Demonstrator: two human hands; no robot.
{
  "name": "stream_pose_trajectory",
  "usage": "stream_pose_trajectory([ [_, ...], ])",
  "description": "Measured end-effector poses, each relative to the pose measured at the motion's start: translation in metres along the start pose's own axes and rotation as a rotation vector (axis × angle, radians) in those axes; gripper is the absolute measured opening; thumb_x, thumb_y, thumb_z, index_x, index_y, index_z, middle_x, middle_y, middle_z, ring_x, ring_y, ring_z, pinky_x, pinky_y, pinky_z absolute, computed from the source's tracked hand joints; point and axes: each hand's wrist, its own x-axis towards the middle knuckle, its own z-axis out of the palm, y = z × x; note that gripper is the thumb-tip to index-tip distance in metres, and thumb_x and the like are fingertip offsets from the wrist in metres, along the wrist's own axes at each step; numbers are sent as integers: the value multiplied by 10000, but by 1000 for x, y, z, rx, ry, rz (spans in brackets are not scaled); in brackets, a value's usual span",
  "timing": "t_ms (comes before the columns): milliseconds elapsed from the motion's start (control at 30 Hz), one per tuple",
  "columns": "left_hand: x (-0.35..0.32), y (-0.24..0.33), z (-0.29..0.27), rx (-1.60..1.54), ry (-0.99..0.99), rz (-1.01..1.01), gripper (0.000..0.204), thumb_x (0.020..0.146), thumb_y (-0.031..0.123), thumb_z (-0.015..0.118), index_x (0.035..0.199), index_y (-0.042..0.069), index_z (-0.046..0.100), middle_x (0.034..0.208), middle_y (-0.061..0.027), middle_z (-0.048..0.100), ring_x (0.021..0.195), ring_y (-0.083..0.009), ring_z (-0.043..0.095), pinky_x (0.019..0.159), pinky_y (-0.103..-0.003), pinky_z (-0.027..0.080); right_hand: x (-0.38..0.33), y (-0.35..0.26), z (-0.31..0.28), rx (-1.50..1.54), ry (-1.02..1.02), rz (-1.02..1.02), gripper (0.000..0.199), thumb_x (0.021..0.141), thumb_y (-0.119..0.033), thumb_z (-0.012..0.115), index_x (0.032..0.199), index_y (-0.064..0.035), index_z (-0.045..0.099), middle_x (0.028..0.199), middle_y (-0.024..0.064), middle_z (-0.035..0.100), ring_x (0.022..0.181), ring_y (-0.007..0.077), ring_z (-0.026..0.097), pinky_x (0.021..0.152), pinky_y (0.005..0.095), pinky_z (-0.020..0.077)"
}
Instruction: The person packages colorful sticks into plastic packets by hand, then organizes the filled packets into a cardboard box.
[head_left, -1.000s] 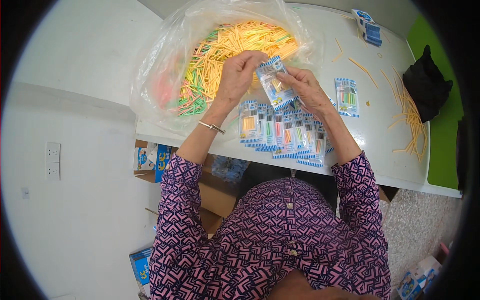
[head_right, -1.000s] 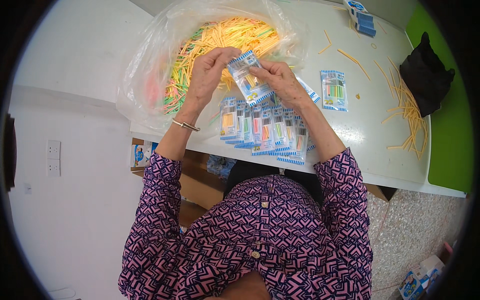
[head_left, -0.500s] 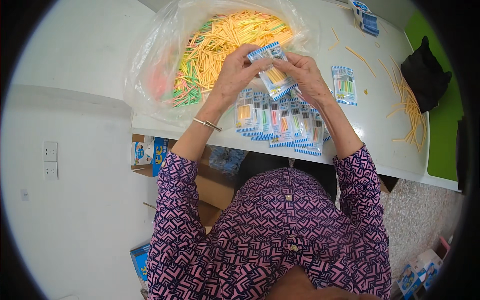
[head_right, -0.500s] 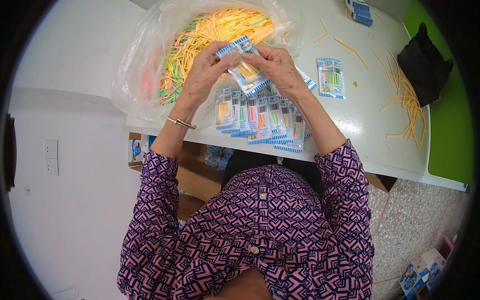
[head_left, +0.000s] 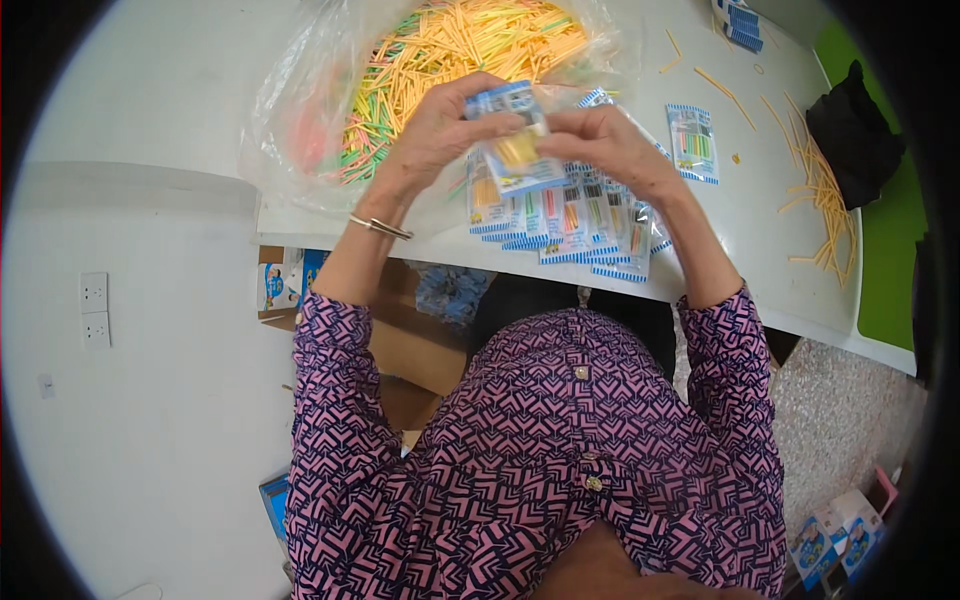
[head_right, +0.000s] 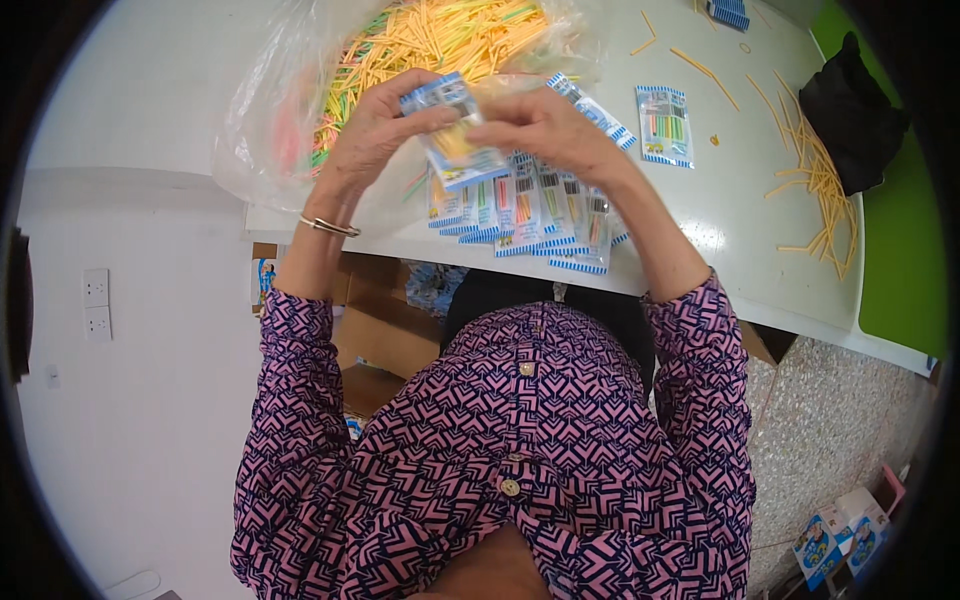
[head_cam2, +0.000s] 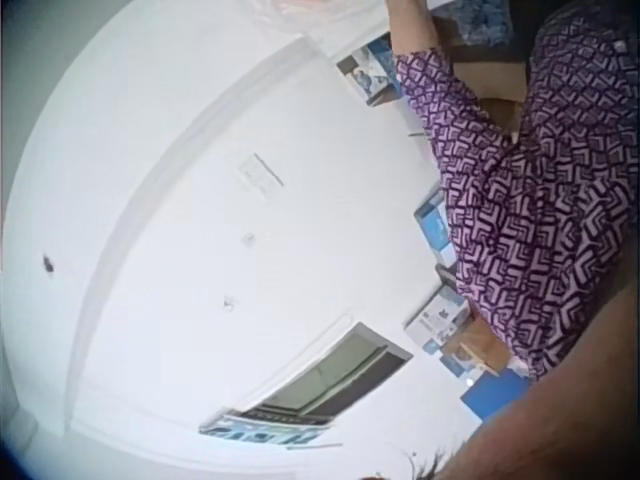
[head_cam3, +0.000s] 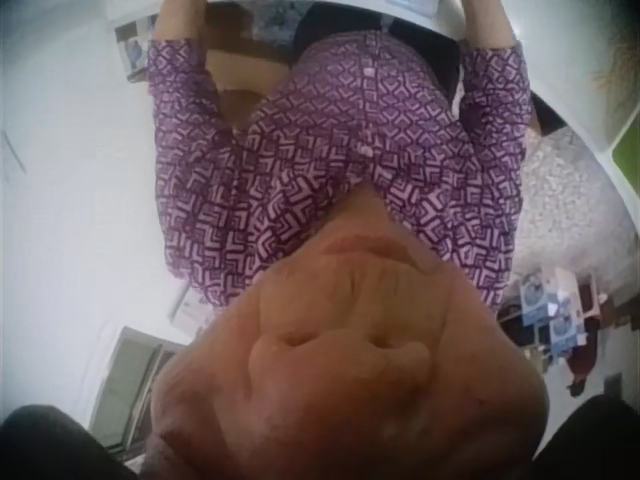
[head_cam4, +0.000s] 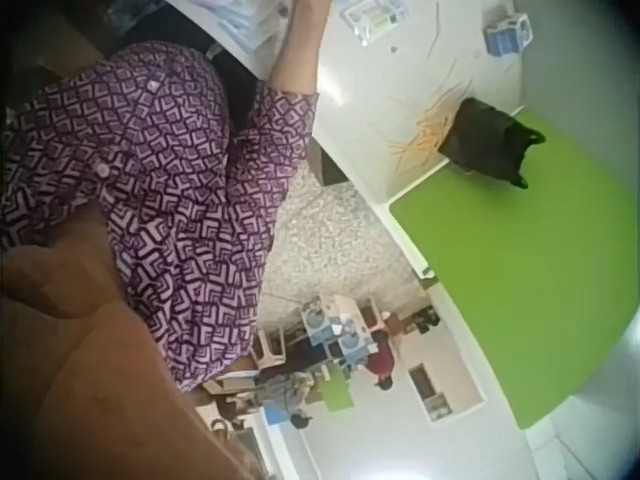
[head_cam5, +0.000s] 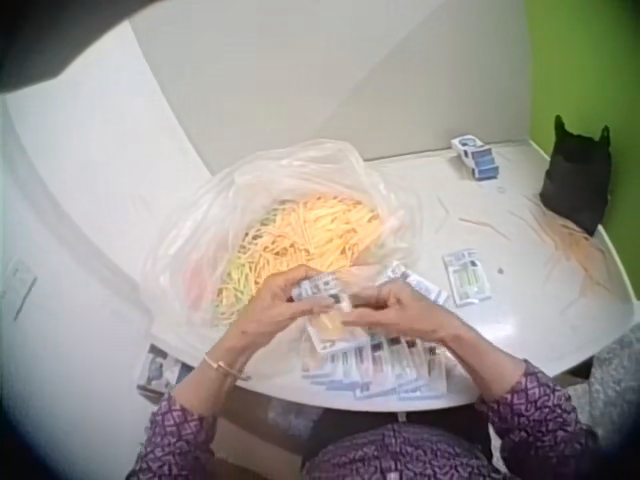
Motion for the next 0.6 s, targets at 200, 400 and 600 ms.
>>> stream_pose_trajectory([
  [200, -28, -35, -29, 138, -24, -155, 299, 808, 141, 691, 1072, 31, 601, 935, 12, 617, 871, -67, 549, 802, -222, 433, -48, 14, -59, -396, 405, 68, 310, 866, -244, 595, 958, 48, 646, 807, 52, 627, 722, 117, 553, 652, 257, 436],
  [400, -53, -63, 2, 996, 368, 415, 397, 789, 125, 673, 1143, 8, 535, 1040, -148, 570, 916, -280, 567, 792, -317, 467, -109, 4, -29, -614, 425, 206, 251, 849, -206, 596, 871, 39, 645, 683, 149, 601, 587, 199, 559, 578, 308, 426],
  [600, -83, -68, 36, 745, 226, 13, 353, 793, 107, 652, 1094, -30, 528, 1169, -231, 487, 1052, -379, 476, 865, -428, 422, -136, 19, -11, -669, 580, 236, 230, 852, -185, 607, 866, 44, 629, 733, 182, 611, 630, 295, 584, 601, 344, 439],
])
